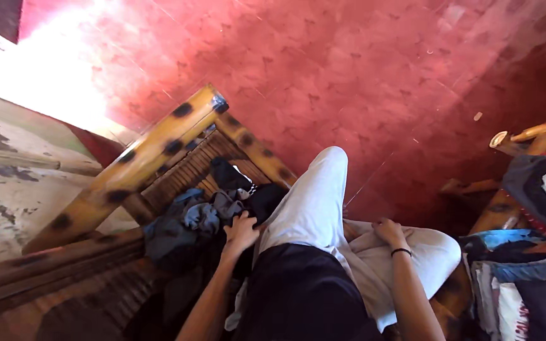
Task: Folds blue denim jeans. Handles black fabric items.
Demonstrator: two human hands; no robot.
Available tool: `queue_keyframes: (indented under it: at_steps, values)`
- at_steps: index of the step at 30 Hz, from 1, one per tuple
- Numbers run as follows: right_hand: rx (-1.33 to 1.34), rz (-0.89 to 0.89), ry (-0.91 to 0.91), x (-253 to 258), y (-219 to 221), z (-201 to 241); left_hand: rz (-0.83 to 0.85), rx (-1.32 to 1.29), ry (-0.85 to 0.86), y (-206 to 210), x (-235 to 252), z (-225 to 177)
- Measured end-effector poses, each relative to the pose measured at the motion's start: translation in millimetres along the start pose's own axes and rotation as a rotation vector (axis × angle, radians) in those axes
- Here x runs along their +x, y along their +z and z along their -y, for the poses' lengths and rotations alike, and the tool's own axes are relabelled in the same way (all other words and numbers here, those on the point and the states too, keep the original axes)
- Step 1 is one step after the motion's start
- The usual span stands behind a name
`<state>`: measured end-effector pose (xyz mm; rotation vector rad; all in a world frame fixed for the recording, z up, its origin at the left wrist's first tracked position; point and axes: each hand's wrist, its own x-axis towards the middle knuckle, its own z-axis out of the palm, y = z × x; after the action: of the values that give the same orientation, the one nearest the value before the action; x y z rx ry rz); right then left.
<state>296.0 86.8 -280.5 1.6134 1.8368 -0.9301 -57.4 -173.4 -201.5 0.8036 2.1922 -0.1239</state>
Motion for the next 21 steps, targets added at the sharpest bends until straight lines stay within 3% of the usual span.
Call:
queue_keyframes:
  at_steps: [4,8,14,16,19,21]
  values:
    - [0.01,-0.005,-0.019,2,-1,0,-0.129,-0.209,0.003,2,-6,9]
    - [0.054,0.041,-0.118,4,-3,7,-0.306,-0.408,0.114,-11,-25,47]
    - [0.072,0.067,-0.168,5,-1,6,-0.925,-0.47,0.067,-46,-76,117]
    - [0.065,0.075,-0.162,4,-2,3,-1.079,-0.495,-0.058,-66,-97,132]
    - [0.106,0.087,-0.154,3,-4,4,-1.18,-0.615,-0.383,-113,-124,84]
    - [0.117,0.079,-0.15,7,-4,5,-1.172,-0.54,-0.504,-121,-117,75]
